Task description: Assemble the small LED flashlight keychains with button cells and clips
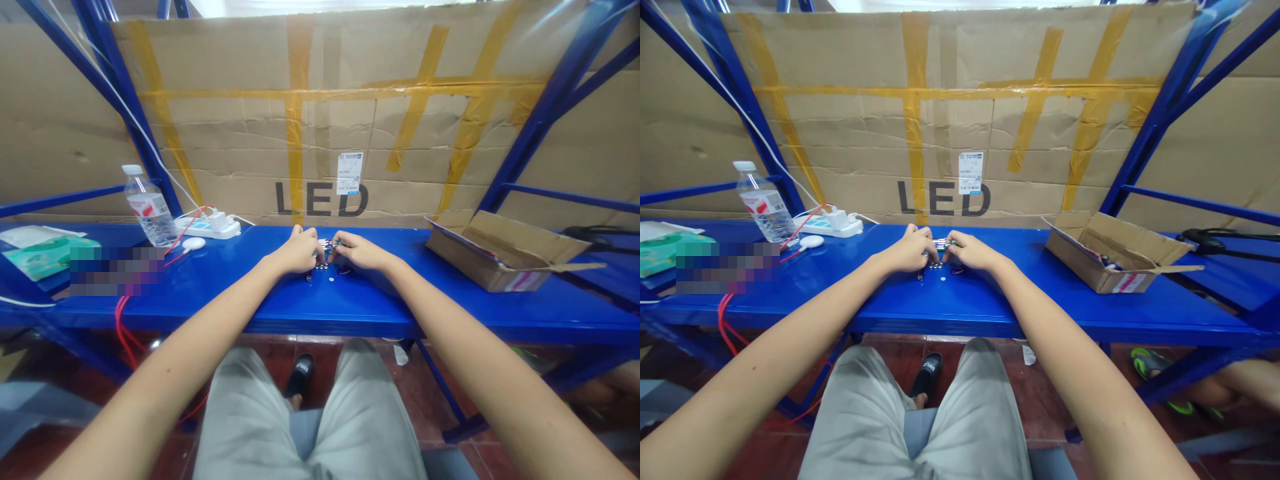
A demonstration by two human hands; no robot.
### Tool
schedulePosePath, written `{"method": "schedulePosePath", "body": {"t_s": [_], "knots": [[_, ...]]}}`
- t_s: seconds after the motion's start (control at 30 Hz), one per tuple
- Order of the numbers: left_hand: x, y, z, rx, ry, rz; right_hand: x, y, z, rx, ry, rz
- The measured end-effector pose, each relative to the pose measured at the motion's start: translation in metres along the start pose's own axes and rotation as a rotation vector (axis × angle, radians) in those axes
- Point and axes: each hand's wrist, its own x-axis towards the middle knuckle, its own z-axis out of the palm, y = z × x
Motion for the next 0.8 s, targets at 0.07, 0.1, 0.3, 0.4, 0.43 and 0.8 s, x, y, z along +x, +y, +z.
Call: {"method": "schedulePosePath", "body": {"t_s": [0.07,0.1,0.3,0.4,0.43,0.8], "knots": [[0.0001,-0.0001,-0.0001,-0.001,-0.002,-0.007,0.0000,-0.0002,0.0003,0.007,-0.005,0.003],[0.0002,-0.0001,-0.0002,-0.001,-0.002,-0.010,0.0001,-0.0003,0.0005,0.012,-0.007,0.006],[0.0004,-0.0011,0.0004,-0.010,0.018,0.002,-0.0005,-0.0021,0.0013,0.025,-0.013,0.005],[0.0001,-0.0020,0.0006,-0.030,0.033,0.018,-0.0009,-0.0029,0.0013,0.022,-0.012,0.000],[0.0000,-0.0023,0.0007,-0.040,0.041,0.025,-0.0009,-0.0030,0.0013,0.023,-0.012,-0.003],[0.0007,-0.0055,0.0042,-0.107,-0.011,0.048,-0.0001,-0.0029,0.0018,0.040,0.000,0.010]]}}
